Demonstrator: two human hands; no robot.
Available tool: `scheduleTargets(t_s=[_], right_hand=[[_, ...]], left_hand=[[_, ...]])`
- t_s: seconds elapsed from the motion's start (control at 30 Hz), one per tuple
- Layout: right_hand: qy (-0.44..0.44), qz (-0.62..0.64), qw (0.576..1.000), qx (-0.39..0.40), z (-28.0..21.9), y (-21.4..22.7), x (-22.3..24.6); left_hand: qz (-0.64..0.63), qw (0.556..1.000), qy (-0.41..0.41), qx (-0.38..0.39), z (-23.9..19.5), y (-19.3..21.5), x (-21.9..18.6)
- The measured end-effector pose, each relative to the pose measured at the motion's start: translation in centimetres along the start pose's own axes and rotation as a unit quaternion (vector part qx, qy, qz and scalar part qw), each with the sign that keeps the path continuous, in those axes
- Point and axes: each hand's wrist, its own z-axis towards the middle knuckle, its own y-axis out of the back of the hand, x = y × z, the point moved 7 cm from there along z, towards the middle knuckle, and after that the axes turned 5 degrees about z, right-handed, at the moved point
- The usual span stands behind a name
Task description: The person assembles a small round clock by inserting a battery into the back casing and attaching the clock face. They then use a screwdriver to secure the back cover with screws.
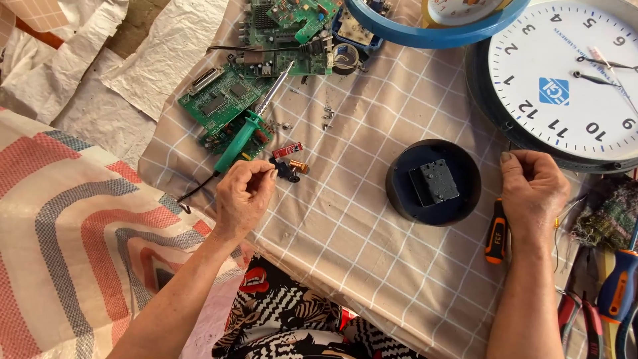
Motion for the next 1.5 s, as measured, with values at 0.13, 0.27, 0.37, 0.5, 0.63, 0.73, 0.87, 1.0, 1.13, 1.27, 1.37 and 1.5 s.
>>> scheduleTargets(t_s=[0.13,0.27,0.37,0.5,0.63,0.73,0.87,1.0,1.13,1.27,1.37,1.5], right_hand=[[0.010,-0.002,1.000,-0.004,0.0,0.0,-0.3],[0.006,0.002,1.000,-0.012,0.0,0.0,-0.1],[-0.017,0.000,1.000,-0.009,0.7,0.0,0.5],[-0.017,-0.011,1.000,0.004,0.3,0.1,0.5],[0.004,-0.005,1.000,-0.009,0.2,0.0,-0.2],[-0.003,-0.020,1.000,-0.015,0.7,0.0,-0.3],[0.001,-0.009,1.000,0.003,0.0,-0.3,0.0],[-0.015,-0.012,1.000,-0.009,0.1,0.0,-0.1],[-0.035,-0.008,0.999,-0.014,0.2,0.1,0.1],[-0.026,0.001,1.000,-0.003,0.0,0.2,0.8],[-0.046,0.014,0.999,-0.005,0.2,0.0,0.6],[-0.048,0.024,0.999,0.005,0.0,0.1,0.9]], left_hand=[[-0.001,1.000,0.002,0.000,-0.2,-0.1,0.2],[-0.002,1.000,0.004,-0.007,-0.2,0.4,-0.3],[0.005,1.000,-0.007,-0.016,0.3,0.3,-0.2],[-0.004,1.000,-0.020,-0.019,0.0,0.4,-0.7],[-0.003,1.000,-0.013,-0.013,-0.3,0.3,-0.2],[0.012,1.000,0.007,-0.002,0.3,0.2,-0.1],[0.006,1.000,-0.003,-0.022,-0.6,0.6,-0.1],[0.009,1.000,0.023,0.005,-0.6,-0.3,1.0],[0.013,1.000,0.008,0.000,-0.3,-0.2,0.4],[-0.014,1.000,0.016,-0.019,-0.1,0.0,0.4],[0.030,0.999,-0.005,-0.017,1.6,-0.2,0.7],[0.123,0.988,-0.091,0.020,6.0,-1.4,-0.6]])
